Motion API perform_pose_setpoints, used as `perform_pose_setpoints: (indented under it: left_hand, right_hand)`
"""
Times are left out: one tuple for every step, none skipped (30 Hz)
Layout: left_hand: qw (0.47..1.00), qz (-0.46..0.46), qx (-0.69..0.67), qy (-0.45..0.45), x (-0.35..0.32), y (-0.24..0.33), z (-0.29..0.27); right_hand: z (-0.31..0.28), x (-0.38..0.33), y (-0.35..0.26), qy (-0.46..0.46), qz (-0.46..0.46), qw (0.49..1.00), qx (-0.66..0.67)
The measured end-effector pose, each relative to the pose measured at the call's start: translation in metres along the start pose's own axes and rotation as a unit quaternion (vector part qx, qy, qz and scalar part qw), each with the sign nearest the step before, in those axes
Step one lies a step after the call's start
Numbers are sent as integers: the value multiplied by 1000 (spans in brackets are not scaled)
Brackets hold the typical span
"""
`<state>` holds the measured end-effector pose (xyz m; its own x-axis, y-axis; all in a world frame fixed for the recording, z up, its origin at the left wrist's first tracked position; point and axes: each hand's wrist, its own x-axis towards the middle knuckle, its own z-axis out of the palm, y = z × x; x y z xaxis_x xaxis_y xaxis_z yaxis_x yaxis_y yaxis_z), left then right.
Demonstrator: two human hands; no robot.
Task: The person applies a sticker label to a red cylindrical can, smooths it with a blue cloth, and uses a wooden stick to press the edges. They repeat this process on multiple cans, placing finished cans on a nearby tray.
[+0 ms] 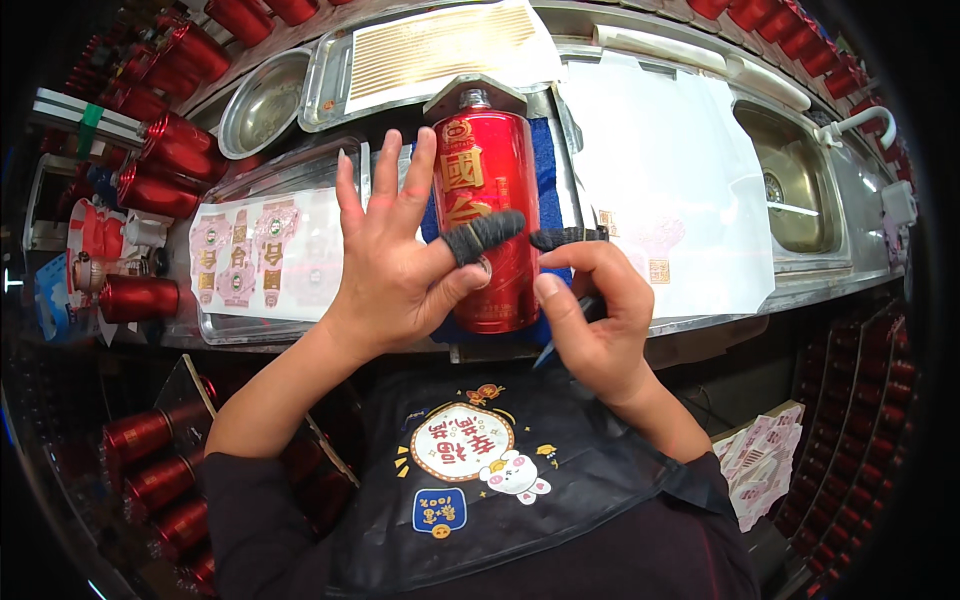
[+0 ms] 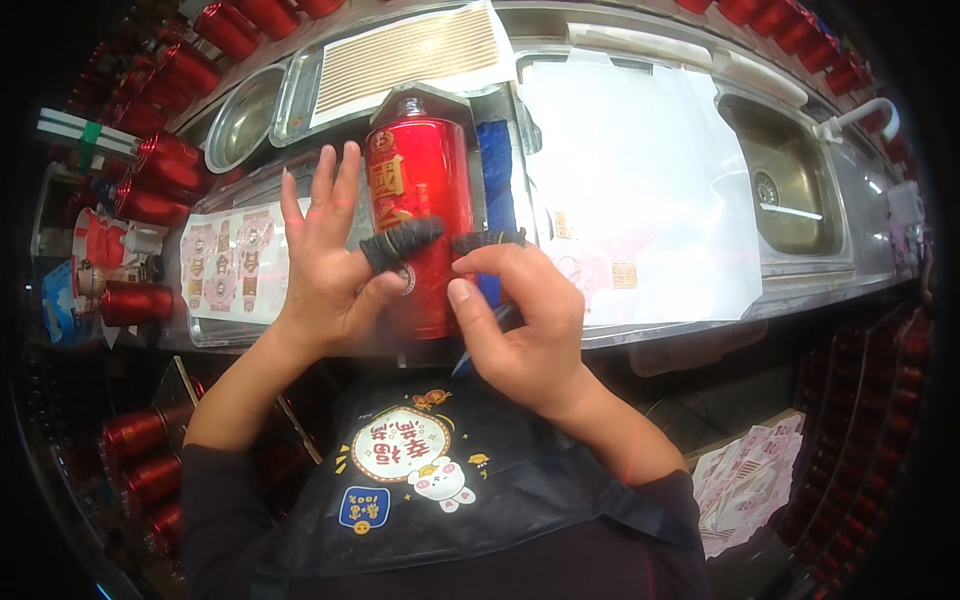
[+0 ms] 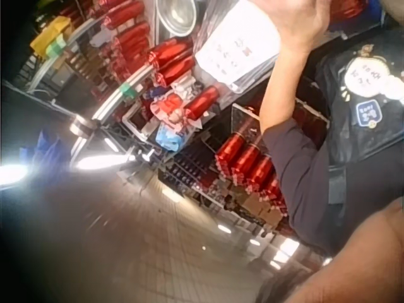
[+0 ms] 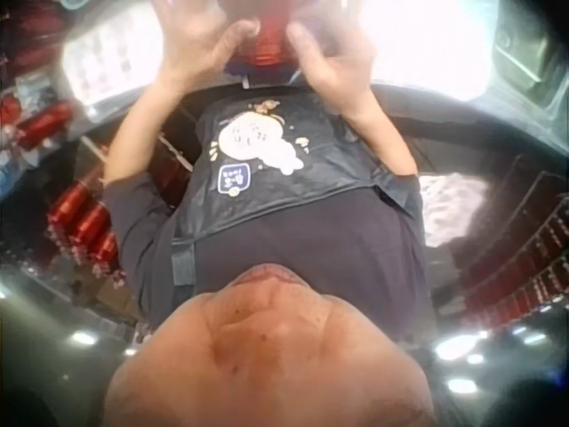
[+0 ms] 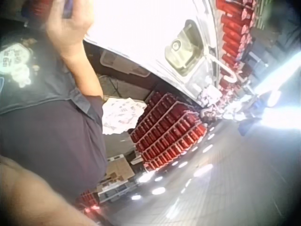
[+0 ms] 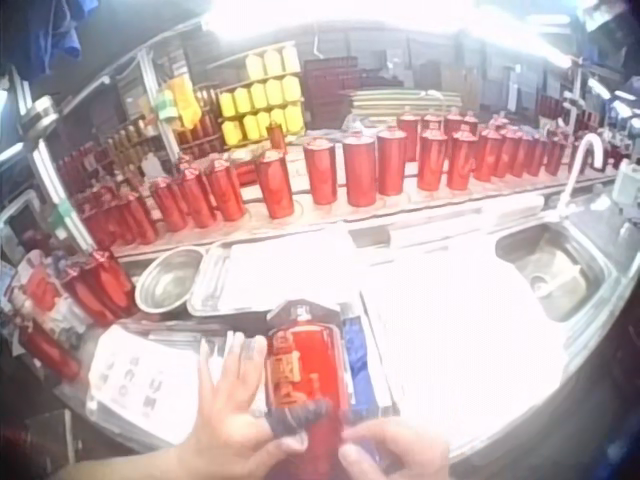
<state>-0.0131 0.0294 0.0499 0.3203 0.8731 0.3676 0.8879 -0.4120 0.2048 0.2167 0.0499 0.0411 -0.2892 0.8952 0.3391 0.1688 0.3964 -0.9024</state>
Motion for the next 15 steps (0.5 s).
perform_pose_setpoints:
  left_hand:
    - [1000,-3,4,10,5,-3,1]
    - [1000,-5,8,21,9,-6,1]
    - [1000,-14,2,20,13,-9,2]
    - [1000,-22,-3,19,16,-12,3]
    - [999,-30,-9,19,17,-14,3]
    - [1000,-29,-8,6,16,-16,3]
    - [999,-31,-18,16,15,-16,4]
    - [999,-34,-27,26,11,-14,7]
    - [998,-38,-37,36,6,-13,11]
    - [997,-40,-43,44,-1,-13,15]
    - [997,-50,-50,39,-8,-13,16]
    - [996,-58,-59,34,-14,-12,17]
    - [995,-66,-68,29,-19,-12,17]
    - [994,-73,-75,38,-19,-14,17]
    - [992,-81,-84,43,-21,-17,19]
  right_hand:
    - [4,0,0,2,-34,999,-20]
    - [7,-1,0,-8,-56,998,-34]
    - [8,-2,0,-20,-79,996,-48]
    - [10,-4,2,-21,-109,990,-86]
    - [13,-4,3,-4,-123,988,-91]
    - [17,-3,4,13,-137,986,-96]
    - [19,-2,6,29,-152,983,-100]
    - [19,-3,7,25,-167,978,-123]
    - [19,-4,7,23,-165,978,-126]
    - [19,-5,7,20,-162,978,-129]
    - [19,-5,6,18,-160,978,-132]
    - [19,-5,6,13,-158,978,-138]
    - [19,-6,6,8,-156,977,-145]
    - [19,-6,6,4,-154,976,-151]
    - [19,-5,5,3,-151,977,-150]
